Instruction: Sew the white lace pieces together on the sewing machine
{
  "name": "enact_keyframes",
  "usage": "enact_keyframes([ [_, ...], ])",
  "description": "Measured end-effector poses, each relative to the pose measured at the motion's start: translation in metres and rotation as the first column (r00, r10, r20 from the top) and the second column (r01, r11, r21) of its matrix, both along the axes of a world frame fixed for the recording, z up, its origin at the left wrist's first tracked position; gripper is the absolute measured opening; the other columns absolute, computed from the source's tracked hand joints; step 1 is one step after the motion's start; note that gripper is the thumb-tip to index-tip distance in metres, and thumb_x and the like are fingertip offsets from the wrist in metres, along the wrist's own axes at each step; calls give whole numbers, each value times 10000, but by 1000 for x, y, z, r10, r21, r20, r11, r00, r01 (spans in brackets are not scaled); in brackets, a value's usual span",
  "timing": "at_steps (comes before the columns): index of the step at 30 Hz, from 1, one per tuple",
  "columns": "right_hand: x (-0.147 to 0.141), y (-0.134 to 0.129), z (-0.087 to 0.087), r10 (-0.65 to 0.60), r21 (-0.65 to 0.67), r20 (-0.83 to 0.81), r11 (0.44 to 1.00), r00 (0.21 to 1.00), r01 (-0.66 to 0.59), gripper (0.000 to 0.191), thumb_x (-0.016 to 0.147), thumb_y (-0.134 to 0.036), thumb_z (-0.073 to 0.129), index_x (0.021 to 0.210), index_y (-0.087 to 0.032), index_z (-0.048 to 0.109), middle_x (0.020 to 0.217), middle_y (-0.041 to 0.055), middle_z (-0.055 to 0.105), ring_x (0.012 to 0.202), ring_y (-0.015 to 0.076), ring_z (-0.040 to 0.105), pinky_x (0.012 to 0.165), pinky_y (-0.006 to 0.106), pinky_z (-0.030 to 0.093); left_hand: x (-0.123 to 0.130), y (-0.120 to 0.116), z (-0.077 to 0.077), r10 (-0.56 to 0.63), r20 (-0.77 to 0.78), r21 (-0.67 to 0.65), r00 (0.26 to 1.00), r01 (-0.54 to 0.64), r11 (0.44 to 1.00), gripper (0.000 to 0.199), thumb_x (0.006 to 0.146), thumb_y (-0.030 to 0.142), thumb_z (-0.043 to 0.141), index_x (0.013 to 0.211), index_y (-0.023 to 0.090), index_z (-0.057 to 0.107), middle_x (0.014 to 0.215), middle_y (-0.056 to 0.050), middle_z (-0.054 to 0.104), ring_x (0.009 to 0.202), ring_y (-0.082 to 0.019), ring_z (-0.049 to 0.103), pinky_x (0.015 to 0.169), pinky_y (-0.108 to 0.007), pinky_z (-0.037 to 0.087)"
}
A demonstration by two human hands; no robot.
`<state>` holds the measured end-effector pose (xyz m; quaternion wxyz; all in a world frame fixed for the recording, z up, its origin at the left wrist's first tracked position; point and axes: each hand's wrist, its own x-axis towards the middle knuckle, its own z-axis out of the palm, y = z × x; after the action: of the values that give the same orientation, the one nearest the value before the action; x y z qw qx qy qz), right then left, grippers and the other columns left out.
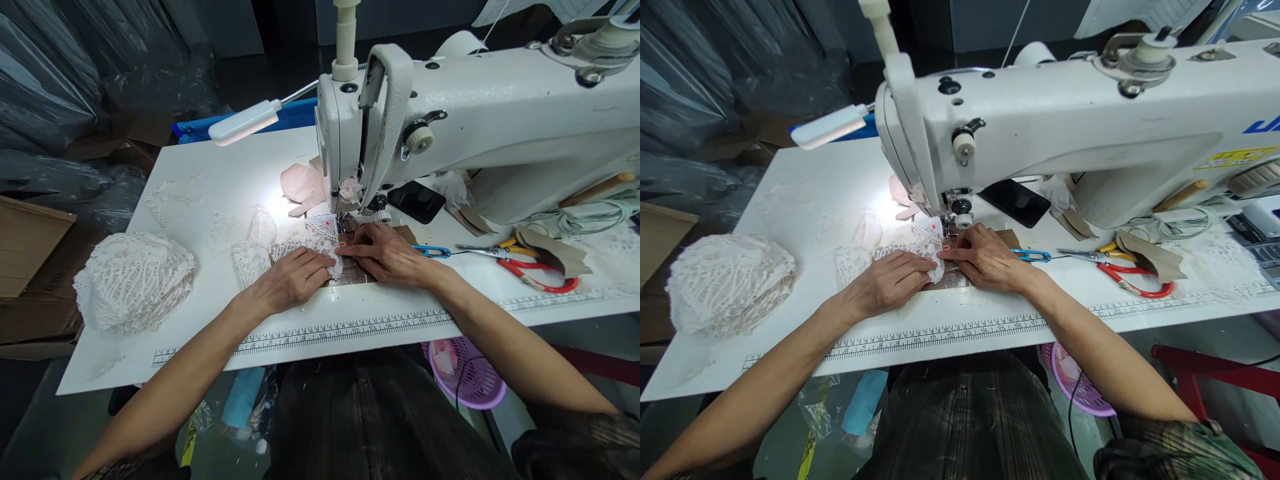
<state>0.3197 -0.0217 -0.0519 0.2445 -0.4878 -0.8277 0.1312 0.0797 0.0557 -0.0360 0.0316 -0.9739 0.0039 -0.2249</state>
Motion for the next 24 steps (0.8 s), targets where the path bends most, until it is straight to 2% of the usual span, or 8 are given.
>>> enact_keyframes([
  [4, -7, -1, -2, -39, 36, 101, 999, 994, 36, 373, 956, -253, 496, 1305, -317, 610, 1050, 110, 536, 961, 255, 462, 829, 415, 398, 1, 0, 1, -6, 24, -41, 1000, 6, 999, 84, 907, 99, 570, 844, 131, 615, 934, -69, 747, 842, -169, 698, 754, -335, 590],
  [8, -10, -4, 2, -81, 26, 141, 997, 987, 78, 394, 941, -227, 509, 1314, -313, 603, 1055, 115, 531, 960, 267, 455, 846, 437, 402, 0, 0, 3, 4, -3, -103, 1000, -4, 995, 87, 923, 152, 560, 893, 139, 641, 973, -71, 747, 851, -170, 699, 772, -347, 593],
  [12, -11, -12, 9, -100, -37, 19, 994, 995, 101, 424, 941, -179, 451, 1343, -229, 575, 1068, 127, 531, 996, 254, 493, 883, 426, 437, -1, -1, 3, -20, -4, -127, 1000, 19, 992, 149, 917, 251, 587, 904, 124, 663, 989, -96, 746, 848, -189, 702, 762, -359, 596],
  [15, -15, -25, 10, -84, -88, -61, 993, 995, 79, 448, 922, -127, 414, 1336, -185, 575, 1065, 125, 536, 986, 225, 523, 888, 400, 458, 0, -3, 1, -9, 16, -130, 1000, 11, 991, 150, 910, 252, 598, 897, 124, 675, 974, -92, 750, 850, -194, 704, 742, -352, 592],
  [17, -20, -34, 8, -78, -67, -14, 995, 997, 77, 452, 902, -129, 443, 1322, -211, 590, 1094, 127, 535, 1018, 249, 509, 879, 427, 456, 0, -5, 0, 17, 26, -132, 1000, -14, 991, 131, 908, 231, 599, 890, 129, 680, 963, -83, 752, 856, -189, 703, 744, -345, 584],
  [20, -25, -40, 5, -102, -11, 150, 994, 983, 105, 473, 891, -164, 500, 1348, -265, 565, 1146, 133, 526, 1015, 289, 481, 847, 469, 444, 1, -5, 0, 57, 40, -124, 998, -51, 991, 116, 910, 195, 589, 863, 138, 679, 952, -71, 752, 831, -171, 694, 741, -333, 564],
  [24, -29, -37, 8, -82, -2, 269, 996, 960, 86, 477, 906, -164, 505, 1368, -282, 536, 1135, 131, 534, 999, 280, 478, 827, 434, 438, 4, 5, 7, 86, 60, -41, 995, -83, 996, 119, 911, 168, 571, 851, 130, 668, 907, -70, 744, 778, -167, 669, 711, -334, 530],
])
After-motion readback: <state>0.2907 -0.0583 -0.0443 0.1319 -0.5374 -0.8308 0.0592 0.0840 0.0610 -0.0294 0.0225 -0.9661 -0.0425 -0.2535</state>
